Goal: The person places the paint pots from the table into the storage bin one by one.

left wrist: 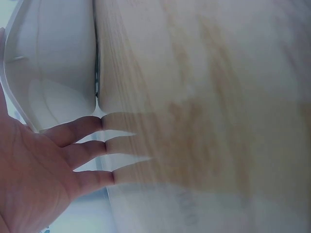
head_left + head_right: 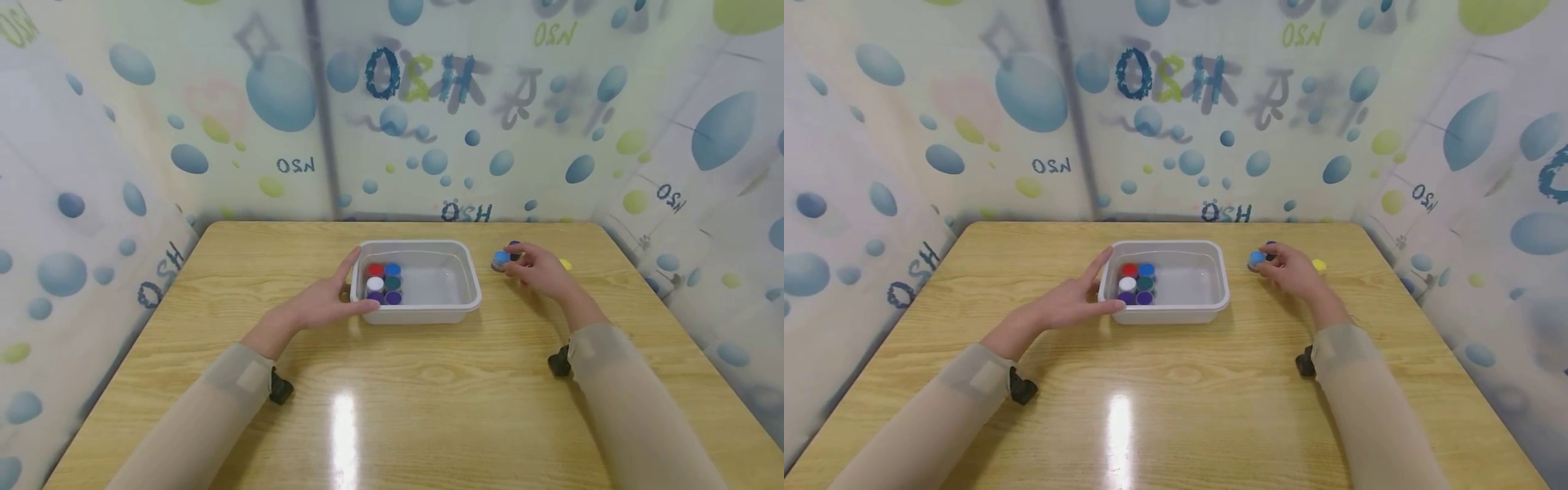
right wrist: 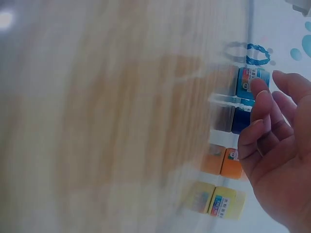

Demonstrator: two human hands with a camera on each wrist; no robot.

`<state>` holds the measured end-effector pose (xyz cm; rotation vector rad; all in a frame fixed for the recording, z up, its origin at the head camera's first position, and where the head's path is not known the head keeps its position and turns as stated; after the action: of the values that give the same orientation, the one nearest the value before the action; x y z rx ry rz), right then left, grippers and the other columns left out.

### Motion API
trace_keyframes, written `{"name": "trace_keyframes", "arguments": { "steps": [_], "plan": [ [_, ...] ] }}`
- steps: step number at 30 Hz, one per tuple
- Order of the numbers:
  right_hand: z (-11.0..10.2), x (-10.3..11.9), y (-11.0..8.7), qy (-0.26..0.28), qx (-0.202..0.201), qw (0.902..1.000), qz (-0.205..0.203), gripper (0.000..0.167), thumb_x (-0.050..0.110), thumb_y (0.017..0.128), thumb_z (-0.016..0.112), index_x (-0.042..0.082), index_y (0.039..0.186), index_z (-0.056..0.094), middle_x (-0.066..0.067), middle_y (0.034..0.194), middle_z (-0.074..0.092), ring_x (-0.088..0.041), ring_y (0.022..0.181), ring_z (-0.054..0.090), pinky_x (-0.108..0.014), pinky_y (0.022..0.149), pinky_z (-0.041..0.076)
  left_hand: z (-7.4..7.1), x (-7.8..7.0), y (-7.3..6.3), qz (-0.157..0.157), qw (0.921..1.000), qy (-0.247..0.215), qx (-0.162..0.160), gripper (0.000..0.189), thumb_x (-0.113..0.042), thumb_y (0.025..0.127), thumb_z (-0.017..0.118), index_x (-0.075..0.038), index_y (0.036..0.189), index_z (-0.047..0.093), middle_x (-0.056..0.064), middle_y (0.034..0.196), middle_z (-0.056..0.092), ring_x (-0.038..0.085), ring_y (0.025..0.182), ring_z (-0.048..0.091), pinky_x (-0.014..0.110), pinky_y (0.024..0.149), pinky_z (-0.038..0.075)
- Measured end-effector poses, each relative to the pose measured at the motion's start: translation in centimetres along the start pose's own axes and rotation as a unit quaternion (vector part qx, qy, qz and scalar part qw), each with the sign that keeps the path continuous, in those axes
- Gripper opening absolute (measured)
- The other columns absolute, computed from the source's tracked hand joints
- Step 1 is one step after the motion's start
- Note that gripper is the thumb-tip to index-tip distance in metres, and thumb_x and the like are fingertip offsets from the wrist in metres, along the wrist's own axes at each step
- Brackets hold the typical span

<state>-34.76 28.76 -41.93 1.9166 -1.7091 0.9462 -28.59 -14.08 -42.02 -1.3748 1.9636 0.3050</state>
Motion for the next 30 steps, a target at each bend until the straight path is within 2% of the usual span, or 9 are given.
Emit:
{"name": "trace_keyframes", "arguments": {
  "steps": [7, 11, 16, 30],
  "plan": [
    [0.3, 0.1, 0.6, -0.034, -0.002, 0.9991, 0.027, 0.056, 0.036, 0.113, 0.063, 0.014, 0.163, 0.050, -0.014, 0.109, 0.064, -0.026, 0.084, 0.062, -0.030, 0.071, 0.054, 0.1, 0.1, 0.0, 0.004, 1.0000, -0.001, 0.000, 0.123, -0.085, 0.090, 0.067, -0.049, 0.172, -0.017, 0.022, 0.167, 0.052, 0.041, 0.142, 0.062, 0.064, 0.120, 0.048],
    [0.5, 0.0, 0.8, -0.048, 0.003, 0.9984, 0.028, 0.056, 0.036, 0.113, 0.062, 0.012, 0.162, 0.051, -0.013, 0.107, 0.065, -0.024, 0.084, 0.063, -0.028, 0.071, 0.054, 0.2, 0.0, 0.0, 0.013, 0.9999, 0.001, 0.000, 0.123, -0.084, 0.091, 0.067, -0.046, 0.173, -0.017, 0.023, 0.163, 0.055, 0.039, 0.139, 0.065, 0.061, 0.118, 0.050],
    [0.4, 0.1, 0.7, -0.051, 0.005, 0.9984, 0.025, 0.058, 0.040, 0.111, 0.065, 0.010, 0.159, 0.055, -0.010, 0.099, 0.066, -0.024, 0.083, 0.063, -0.028, 0.070, 0.052, 0.1, 0.1, 0.1, 0.010, 0.9999, 0.000, -0.004, 0.123, -0.084, 0.091, 0.068, -0.048, 0.173, -0.016, 0.023, 0.163, 0.056, 0.038, 0.139, 0.065, 0.061, 0.118, 0.050],
    [0.2, 0.5, -0.6, -0.057, 0.011, 0.9982, 0.016, 0.060, 0.041, 0.105, 0.075, 0.004, 0.150, 0.061, -0.014, 0.108, 0.068, -0.025, 0.081, 0.064, -0.030, 0.070, 0.052, 0.1, 0.1, 0.1, 0.002, 1.0000, -0.002, -0.001, 0.123, -0.086, 0.089, 0.067, -0.049, 0.172, -0.016, 0.023, 0.170, 0.048, 0.043, 0.145, 0.060, 0.065, 0.122, 0.046]
  ]
}}
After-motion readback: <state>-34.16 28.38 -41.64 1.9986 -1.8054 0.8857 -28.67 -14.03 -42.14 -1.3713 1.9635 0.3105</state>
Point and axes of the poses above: each hand's wrist, its own y-axis towards the middle knuckle, its own z-axis out of the palm, x = y × z, the point moved 7 cm from there along y, towards the middle knuckle
